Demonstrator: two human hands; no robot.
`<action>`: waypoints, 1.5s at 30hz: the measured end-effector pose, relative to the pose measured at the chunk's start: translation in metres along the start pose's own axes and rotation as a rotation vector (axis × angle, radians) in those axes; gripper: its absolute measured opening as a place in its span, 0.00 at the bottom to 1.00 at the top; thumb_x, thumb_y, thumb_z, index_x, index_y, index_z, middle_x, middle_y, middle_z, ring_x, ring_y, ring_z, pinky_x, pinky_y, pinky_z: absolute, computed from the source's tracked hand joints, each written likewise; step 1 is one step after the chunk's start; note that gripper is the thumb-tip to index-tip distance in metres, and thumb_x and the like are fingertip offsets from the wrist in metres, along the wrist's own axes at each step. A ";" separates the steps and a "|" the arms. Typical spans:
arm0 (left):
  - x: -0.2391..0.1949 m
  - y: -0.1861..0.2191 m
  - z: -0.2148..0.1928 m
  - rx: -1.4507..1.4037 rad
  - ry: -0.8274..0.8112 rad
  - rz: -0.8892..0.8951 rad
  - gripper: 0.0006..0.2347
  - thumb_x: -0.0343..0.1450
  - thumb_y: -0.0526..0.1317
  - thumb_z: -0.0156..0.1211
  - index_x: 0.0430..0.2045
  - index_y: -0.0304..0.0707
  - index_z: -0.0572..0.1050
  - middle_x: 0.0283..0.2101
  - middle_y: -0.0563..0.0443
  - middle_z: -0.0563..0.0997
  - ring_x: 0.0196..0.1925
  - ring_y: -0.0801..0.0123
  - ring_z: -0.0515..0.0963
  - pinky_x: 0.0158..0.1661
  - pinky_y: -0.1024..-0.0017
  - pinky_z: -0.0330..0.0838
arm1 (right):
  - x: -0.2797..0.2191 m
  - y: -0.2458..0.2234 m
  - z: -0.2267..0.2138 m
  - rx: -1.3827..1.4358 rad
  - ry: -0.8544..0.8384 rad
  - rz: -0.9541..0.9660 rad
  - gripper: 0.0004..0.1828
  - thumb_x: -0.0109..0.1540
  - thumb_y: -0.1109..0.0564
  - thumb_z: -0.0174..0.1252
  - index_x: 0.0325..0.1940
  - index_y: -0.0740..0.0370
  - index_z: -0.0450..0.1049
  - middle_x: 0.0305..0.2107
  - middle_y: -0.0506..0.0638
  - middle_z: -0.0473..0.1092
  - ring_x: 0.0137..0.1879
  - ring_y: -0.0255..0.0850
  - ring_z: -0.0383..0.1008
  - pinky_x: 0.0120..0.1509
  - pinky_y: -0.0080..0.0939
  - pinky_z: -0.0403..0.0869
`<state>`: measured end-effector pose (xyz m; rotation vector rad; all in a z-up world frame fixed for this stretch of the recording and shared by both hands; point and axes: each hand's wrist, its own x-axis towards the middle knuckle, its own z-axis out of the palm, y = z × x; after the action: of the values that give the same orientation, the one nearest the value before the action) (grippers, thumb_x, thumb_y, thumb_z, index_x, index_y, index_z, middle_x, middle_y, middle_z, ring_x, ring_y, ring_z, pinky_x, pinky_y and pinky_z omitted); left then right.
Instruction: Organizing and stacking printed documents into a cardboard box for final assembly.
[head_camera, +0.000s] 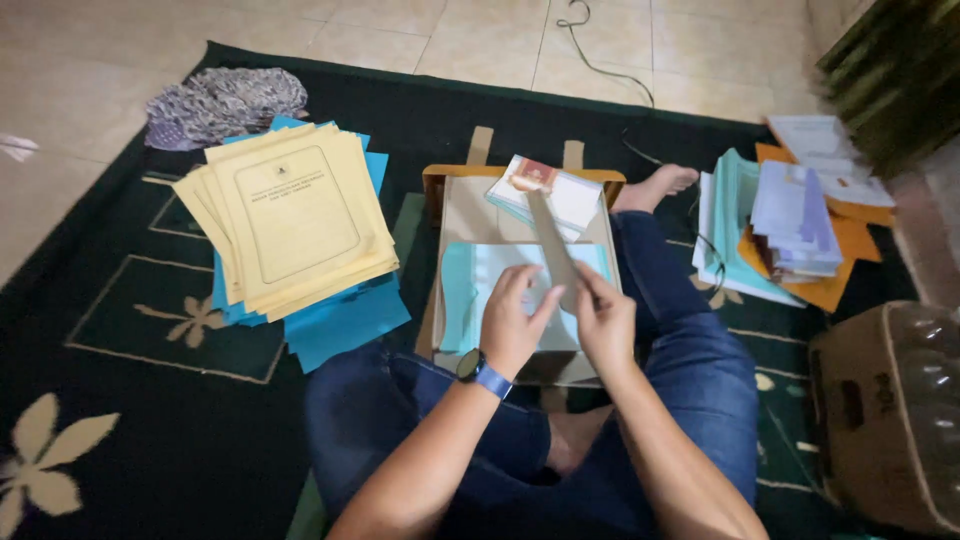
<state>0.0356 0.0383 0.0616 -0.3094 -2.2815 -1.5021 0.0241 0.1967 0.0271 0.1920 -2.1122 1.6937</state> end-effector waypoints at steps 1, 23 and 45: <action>0.006 0.003 0.005 -0.192 0.010 -0.096 0.17 0.69 0.38 0.67 0.48 0.25 0.75 0.50 0.45 0.80 0.50 0.61 0.83 0.43 0.65 0.80 | -0.007 -0.003 0.006 0.067 -0.055 0.035 0.17 0.68 0.65 0.53 0.62 0.71 0.74 0.49 0.56 0.79 0.53 0.35 0.76 0.59 0.34 0.73; 0.018 -0.045 -0.012 -0.688 -0.059 -0.410 0.08 0.80 0.38 0.55 0.43 0.29 0.74 0.40 0.45 0.80 0.39 0.70 0.79 0.38 0.73 0.76 | -0.005 -0.013 0.011 0.363 -0.240 0.170 0.30 0.67 0.62 0.58 0.73 0.66 0.61 0.62 0.57 0.66 0.60 0.41 0.66 0.68 0.38 0.66; 0.015 -0.066 -0.014 -0.608 -0.053 -0.485 0.13 0.76 0.33 0.58 0.52 0.23 0.74 0.45 0.46 0.82 0.47 0.70 0.79 0.48 0.75 0.73 | 0.006 0.004 0.001 -0.006 -0.062 0.167 0.36 0.59 0.60 0.65 0.66 0.72 0.58 0.54 0.62 0.65 0.57 0.44 0.69 0.59 0.44 0.73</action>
<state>-0.0002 -0.0012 0.0184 0.0589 -1.9638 -2.4514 0.0168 0.1979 0.0258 0.0678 -2.2330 1.7964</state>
